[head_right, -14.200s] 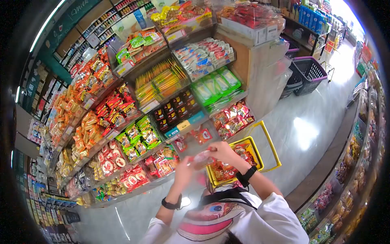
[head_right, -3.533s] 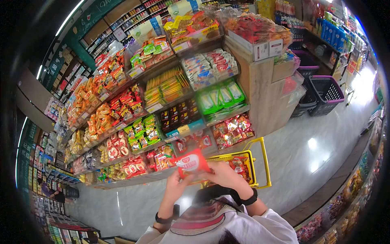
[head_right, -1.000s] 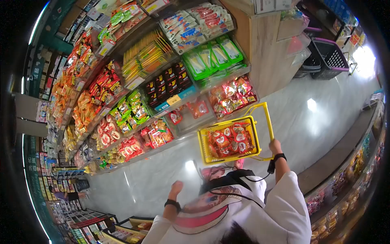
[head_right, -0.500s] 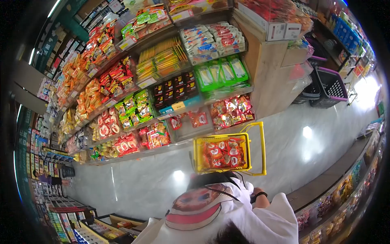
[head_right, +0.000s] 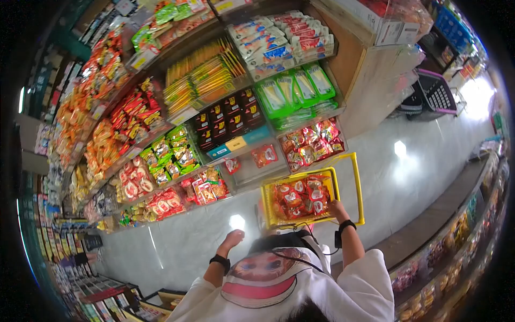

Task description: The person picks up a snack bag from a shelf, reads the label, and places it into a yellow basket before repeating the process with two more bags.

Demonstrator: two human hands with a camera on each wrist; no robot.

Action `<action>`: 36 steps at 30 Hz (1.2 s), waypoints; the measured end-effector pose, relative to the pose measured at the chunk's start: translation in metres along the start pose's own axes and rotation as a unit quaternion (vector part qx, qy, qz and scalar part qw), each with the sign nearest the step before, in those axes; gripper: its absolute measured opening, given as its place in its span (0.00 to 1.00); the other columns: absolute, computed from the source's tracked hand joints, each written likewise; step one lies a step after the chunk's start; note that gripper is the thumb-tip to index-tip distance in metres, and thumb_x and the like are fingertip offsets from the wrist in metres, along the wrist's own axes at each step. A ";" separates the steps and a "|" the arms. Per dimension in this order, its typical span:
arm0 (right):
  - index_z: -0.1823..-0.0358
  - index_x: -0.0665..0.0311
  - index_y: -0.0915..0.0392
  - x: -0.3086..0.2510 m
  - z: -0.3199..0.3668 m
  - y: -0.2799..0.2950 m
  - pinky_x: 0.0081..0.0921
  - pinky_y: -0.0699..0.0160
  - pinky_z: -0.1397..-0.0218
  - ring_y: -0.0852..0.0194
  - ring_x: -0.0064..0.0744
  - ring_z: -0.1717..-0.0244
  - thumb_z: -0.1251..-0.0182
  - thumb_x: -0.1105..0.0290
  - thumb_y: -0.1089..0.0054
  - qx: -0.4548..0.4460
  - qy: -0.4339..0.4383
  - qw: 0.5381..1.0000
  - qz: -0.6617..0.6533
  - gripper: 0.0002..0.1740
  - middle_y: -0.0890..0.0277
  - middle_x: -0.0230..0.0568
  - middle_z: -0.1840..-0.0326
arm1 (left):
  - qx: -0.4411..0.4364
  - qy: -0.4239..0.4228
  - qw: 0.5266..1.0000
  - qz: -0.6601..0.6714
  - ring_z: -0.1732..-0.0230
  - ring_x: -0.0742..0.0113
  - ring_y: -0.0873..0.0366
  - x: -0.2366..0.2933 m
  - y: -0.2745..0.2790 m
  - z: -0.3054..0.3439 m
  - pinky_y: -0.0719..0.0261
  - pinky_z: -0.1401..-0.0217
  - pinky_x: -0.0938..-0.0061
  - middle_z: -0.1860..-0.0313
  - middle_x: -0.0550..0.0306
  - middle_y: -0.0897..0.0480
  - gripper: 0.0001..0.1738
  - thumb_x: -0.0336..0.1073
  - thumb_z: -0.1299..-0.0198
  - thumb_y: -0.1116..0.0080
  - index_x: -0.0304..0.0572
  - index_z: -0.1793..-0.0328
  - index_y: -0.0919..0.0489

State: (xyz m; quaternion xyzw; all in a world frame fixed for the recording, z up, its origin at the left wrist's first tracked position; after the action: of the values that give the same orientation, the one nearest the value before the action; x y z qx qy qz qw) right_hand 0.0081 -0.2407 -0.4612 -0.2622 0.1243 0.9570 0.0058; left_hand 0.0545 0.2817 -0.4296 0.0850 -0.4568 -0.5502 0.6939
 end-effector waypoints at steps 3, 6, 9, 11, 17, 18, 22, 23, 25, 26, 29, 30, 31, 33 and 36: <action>0.64 0.63 0.24 -0.034 -0.011 -0.049 0.31 0.22 0.73 0.22 0.33 0.73 0.38 0.65 0.46 -0.075 0.139 0.982 0.105 0.10 0.27 0.38 0.76 | -0.061 0.022 0.992 0.105 0.65 0.71 0.22 0.007 0.027 -0.059 0.23 0.61 0.73 0.67 0.58 0.18 0.14 0.41 0.41 0.46 0.40 0.56 0.21; 0.63 0.64 0.24 -0.093 -0.004 -0.101 0.30 0.21 0.70 0.23 0.29 0.71 0.38 0.66 0.45 -0.137 0.108 0.984 -0.044 0.09 0.28 0.35 0.75 | -0.058 0.034 0.982 0.178 0.64 0.62 0.20 0.077 0.090 -0.094 0.22 0.60 0.69 0.66 0.52 0.18 0.13 0.38 0.41 0.46 0.36 0.58 0.21; 0.61 0.66 0.26 -0.152 -0.006 -0.152 0.30 0.21 0.69 0.25 0.27 0.69 0.39 0.67 0.44 -0.234 0.152 0.941 -0.192 0.10 0.28 0.33 0.72 | -0.081 0.035 0.966 0.242 0.63 0.69 0.21 0.107 0.115 -0.144 0.23 0.62 0.74 0.66 0.55 0.18 0.14 0.38 0.39 0.48 0.34 0.56 0.22; 0.60 0.68 0.27 -0.190 -0.014 -0.175 0.31 0.20 0.67 0.25 0.27 0.67 0.39 0.69 0.44 -0.211 0.101 0.947 -0.221 0.11 0.28 0.34 0.68 | -0.099 0.055 0.948 0.298 0.62 0.68 0.21 0.105 0.112 -0.175 0.23 0.61 0.75 0.63 0.53 0.18 0.15 0.38 0.39 0.48 0.33 0.53 0.23; 0.47 0.66 0.32 -0.235 -0.092 -0.218 0.34 0.18 0.62 0.24 0.36 0.60 0.40 0.68 0.44 -0.023 0.120 0.983 -0.139 0.20 0.27 0.41 0.55 | -0.178 0.171 0.728 0.639 0.58 0.65 0.23 0.077 0.090 -0.252 0.23 0.55 0.75 0.58 0.56 0.21 0.15 0.36 0.39 0.48 0.38 0.49 0.25; 0.45 0.65 0.33 -0.241 -0.094 -0.218 0.35 0.18 0.62 0.24 0.37 0.59 0.40 0.67 0.44 0.016 0.042 0.982 -0.185 0.22 0.27 0.43 0.53 | -0.147 0.185 0.730 0.641 0.57 0.66 0.24 0.075 0.088 -0.260 0.24 0.53 0.75 0.59 0.57 0.21 0.13 0.36 0.39 0.48 0.40 0.50 0.26; 0.52 0.68 0.25 -0.205 -0.154 -0.238 0.32 0.23 0.61 0.21 0.41 0.64 0.44 0.64 0.44 0.193 0.000 0.971 -0.139 0.20 0.23 0.47 0.59 | -0.117 0.215 0.755 0.609 0.45 0.59 0.28 0.042 0.076 -0.296 0.31 0.40 0.66 0.47 0.54 0.25 0.19 0.38 0.38 0.49 0.38 0.43 0.28; 0.52 0.68 0.25 -0.207 -0.160 -0.238 0.32 0.23 0.61 0.21 0.41 0.64 0.45 0.64 0.44 0.198 0.003 0.971 -0.133 0.20 0.23 0.48 0.59 | -0.106 0.210 0.767 0.597 0.46 0.60 0.28 0.028 0.074 -0.301 0.31 0.40 0.67 0.47 0.54 0.25 0.19 0.38 0.38 0.49 0.37 0.44 0.28; 0.52 0.66 0.24 -0.210 -0.167 -0.240 0.32 0.23 0.61 0.21 0.41 0.64 0.45 0.64 0.43 0.191 0.029 0.974 -0.117 0.20 0.23 0.48 0.59 | -0.078 0.193 0.810 0.548 0.46 0.61 0.28 0.001 0.076 -0.304 0.31 0.41 0.68 0.47 0.54 0.24 0.19 0.38 0.38 0.48 0.37 0.44 0.27; 0.53 0.66 0.24 -0.211 -0.172 -0.240 0.32 0.23 0.61 0.21 0.41 0.64 0.45 0.64 0.43 0.184 0.041 0.976 -0.105 0.20 0.23 0.48 0.59 | -0.065 0.183 0.832 0.519 0.46 0.61 0.27 -0.008 0.079 -0.304 0.31 0.41 0.68 0.47 0.54 0.24 0.19 0.38 0.38 0.48 0.37 0.44 0.27; 0.53 0.64 0.23 -0.207 -0.183 -0.239 0.33 0.23 0.61 0.21 0.42 0.63 0.46 0.63 0.42 0.160 0.088 0.981 -0.072 0.20 0.22 0.48 0.59 | -0.043 0.148 0.895 0.420 0.47 0.62 0.27 -0.025 0.085 -0.304 0.30 0.42 0.70 0.48 0.54 0.23 0.18 0.38 0.39 0.47 0.36 0.45 0.26; 0.53 0.64 0.23 -0.204 -0.186 -0.240 0.33 0.24 0.61 0.21 0.42 0.63 0.47 0.63 0.42 0.152 0.102 0.981 -0.060 0.20 0.22 0.48 0.60 | -0.039 0.137 0.911 0.387 0.47 0.63 0.27 -0.028 0.086 -0.304 0.30 0.42 0.70 0.48 0.54 0.23 0.18 0.38 0.39 0.47 0.36 0.45 0.25; 0.54 0.63 0.23 -0.200 -0.189 -0.241 0.33 0.24 0.61 0.21 0.42 0.62 0.47 0.63 0.42 0.143 0.117 0.982 -0.050 0.19 0.22 0.48 0.60 | -0.035 0.126 0.925 0.358 0.48 0.63 0.26 -0.030 0.087 -0.306 0.30 0.42 0.71 0.48 0.54 0.22 0.18 0.37 0.39 0.47 0.36 0.45 0.25; 0.54 0.62 0.22 -0.191 -0.195 -0.243 0.34 0.24 0.60 0.21 0.42 0.62 0.48 0.63 0.41 0.125 0.143 0.981 -0.029 0.19 0.22 0.48 0.60 | -0.033 0.093 0.950 0.296 0.48 0.64 0.26 -0.029 0.090 -0.309 0.30 0.43 0.71 0.49 0.54 0.22 0.18 0.37 0.39 0.46 0.35 0.46 0.24; 0.54 0.61 0.21 -0.179 -0.208 -0.249 0.34 0.24 0.60 0.21 0.42 0.61 0.49 0.63 0.41 0.097 0.183 0.978 -0.003 0.19 0.22 0.48 0.60 | -0.030 0.038 0.972 0.230 0.49 0.66 0.25 -0.017 0.093 -0.313 0.30 0.44 0.73 0.49 0.55 0.21 0.18 0.37 0.39 0.46 0.34 0.47 0.24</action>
State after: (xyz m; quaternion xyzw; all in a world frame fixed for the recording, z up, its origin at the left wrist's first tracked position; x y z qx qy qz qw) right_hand 0.2854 -0.0394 -0.6026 -0.4311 0.2148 0.8763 0.0110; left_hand 0.3463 0.2114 -0.5587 -0.0221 -0.4206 -0.3859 0.8208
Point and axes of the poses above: each hand's wrist, its own z-axis away from the middle knuckle, its own y-axis out of the back of the hand, x = y × z, the point moved 3 cm from there along -z, towards the middle knuckle
